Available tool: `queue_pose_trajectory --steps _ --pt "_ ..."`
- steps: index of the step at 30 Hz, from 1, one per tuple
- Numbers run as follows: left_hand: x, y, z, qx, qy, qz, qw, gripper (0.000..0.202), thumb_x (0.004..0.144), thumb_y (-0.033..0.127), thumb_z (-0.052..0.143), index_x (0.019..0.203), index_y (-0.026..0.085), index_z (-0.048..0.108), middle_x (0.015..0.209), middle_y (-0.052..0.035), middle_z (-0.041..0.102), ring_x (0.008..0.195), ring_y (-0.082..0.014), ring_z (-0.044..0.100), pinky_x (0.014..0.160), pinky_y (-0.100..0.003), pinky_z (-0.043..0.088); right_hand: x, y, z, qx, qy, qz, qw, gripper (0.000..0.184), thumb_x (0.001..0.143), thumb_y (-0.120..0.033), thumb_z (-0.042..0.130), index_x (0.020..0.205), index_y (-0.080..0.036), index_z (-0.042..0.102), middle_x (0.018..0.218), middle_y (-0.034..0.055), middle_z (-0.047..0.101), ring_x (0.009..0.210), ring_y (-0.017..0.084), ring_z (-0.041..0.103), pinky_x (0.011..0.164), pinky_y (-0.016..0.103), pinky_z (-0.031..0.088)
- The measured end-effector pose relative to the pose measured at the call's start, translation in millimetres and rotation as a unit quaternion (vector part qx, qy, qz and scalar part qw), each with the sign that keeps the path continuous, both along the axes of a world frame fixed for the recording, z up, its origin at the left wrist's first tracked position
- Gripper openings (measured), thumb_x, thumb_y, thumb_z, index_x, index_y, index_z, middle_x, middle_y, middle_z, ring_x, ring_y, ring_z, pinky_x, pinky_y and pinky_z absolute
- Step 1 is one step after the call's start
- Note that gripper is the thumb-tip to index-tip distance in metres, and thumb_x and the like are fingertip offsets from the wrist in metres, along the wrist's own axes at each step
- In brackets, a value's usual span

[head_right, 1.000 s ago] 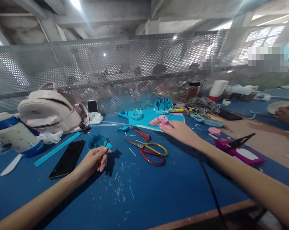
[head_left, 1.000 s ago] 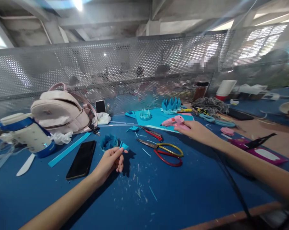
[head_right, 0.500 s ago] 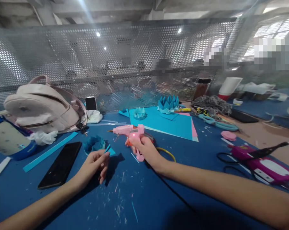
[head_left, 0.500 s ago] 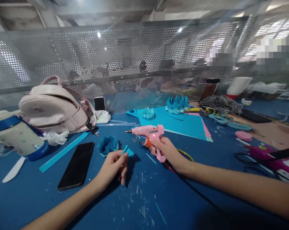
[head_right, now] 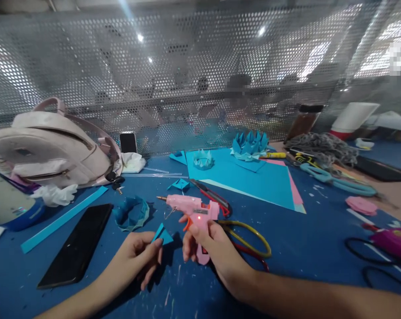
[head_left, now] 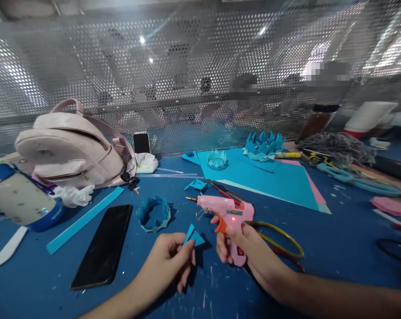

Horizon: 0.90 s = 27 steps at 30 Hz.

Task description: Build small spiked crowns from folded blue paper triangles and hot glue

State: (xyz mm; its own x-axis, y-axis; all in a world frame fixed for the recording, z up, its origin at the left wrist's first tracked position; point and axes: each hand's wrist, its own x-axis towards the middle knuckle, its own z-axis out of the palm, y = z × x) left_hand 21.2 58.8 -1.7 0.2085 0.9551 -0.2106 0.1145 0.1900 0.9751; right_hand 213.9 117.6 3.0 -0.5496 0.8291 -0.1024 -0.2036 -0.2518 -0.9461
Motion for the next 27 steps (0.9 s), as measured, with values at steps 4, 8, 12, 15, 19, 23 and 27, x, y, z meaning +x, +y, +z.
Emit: queue_pose_trajectory --steps 4,8,12,15,19,23,27 --pt "6 -4 2.9 0.039 0.064 -0.015 0.997 0.053 0.089 0.063 0.047 0.065 0.017 0.055 0.040 0.0065 0.038 0.032 -0.0062 0.032 0.036 -0.018 0.024 -1 2 -5.9 0.028 -0.045 0.006 0.999 0.047 0.076 -0.059 0.072 0.094 -0.017 0.057 0.061 -0.0001 0.061 0.055 0.013 0.054 0.052 0.025 0.037" --pt "14 -9 7.3 0.084 0.087 -0.024 0.992 0.048 0.093 0.051 0.046 0.061 0.017 0.054 0.041 0.0060 0.036 0.035 -0.0066 0.033 0.040 -0.020 0.025 -1 1 -3.9 0.022 -0.071 -0.033 0.997 0.047 0.066 -0.052 0.081 0.090 -0.018 0.057 0.066 -0.0010 0.059 0.059 0.014 0.053 0.057 0.027 0.041" --pt "18 -12 8.9 0.114 0.113 -0.018 0.987 0.044 0.094 0.042 0.045 0.061 0.017 0.055 0.042 0.0055 0.037 0.038 -0.0077 0.035 0.045 -0.021 0.026 -1 -1 -0.4 0.030 -0.063 -0.042 0.997 0.048 0.060 -0.045 0.087 0.084 -0.019 0.055 0.070 -0.0026 0.055 0.059 0.012 0.048 0.054 0.025 0.038" --pt "19 -11 9.3 0.138 0.168 -0.041 0.975 0.040 0.093 0.035 0.046 0.060 0.016 0.058 0.047 0.0037 0.042 0.044 -0.0086 0.037 0.048 -0.022 0.026 -1 -1 -0.9 0.036 -0.051 -0.015 0.998 0.053 0.057 -0.044 0.088 0.091 -0.020 0.055 0.074 -0.0023 0.057 0.056 0.010 0.046 0.049 0.023 0.034" --pt "21 -11 9.5 0.160 0.224 -0.077 0.958 0.035 0.091 0.029 0.048 0.061 0.016 0.060 0.050 0.0033 0.046 0.046 -0.0086 0.039 0.050 -0.023 0.026 -1 -2 0.2 0.030 -0.050 0.015 0.998 0.060 0.057 -0.040 0.089 0.102 -0.021 0.053 0.071 -0.0037 0.057 0.054 0.010 0.046 0.045 0.022 0.030" --pt "21 -10 8.9 0.136 0.187 -0.058 0.971 0.037 0.092 0.033 0.049 0.061 0.016 0.059 0.047 0.0043 0.042 0.044 -0.0085 0.039 0.048 -0.022 0.026 -1 -3 5.3 0.026 -0.074 0.015 0.997 0.055 0.057 -0.037 0.089 0.096 -0.020 0.054 0.067 -0.0057 0.054 0.052 0.008 0.041 0.046 0.021 0.030" --pt "19 -10 8.0 0.110 0.139 -0.053 0.983 0.041 0.094 0.042 0.048 0.065 0.016 0.060 0.045 0.0052 0.041 0.042 -0.0087 0.038 0.047 -0.021 0.027 -2 -4 7.1 0.027 -0.085 -0.007 0.996 0.054 0.057 -0.037 0.089 0.095 -0.020 0.054 0.070 -0.0042 0.057 0.056 0.010 0.045 0.049 0.022 0.033"
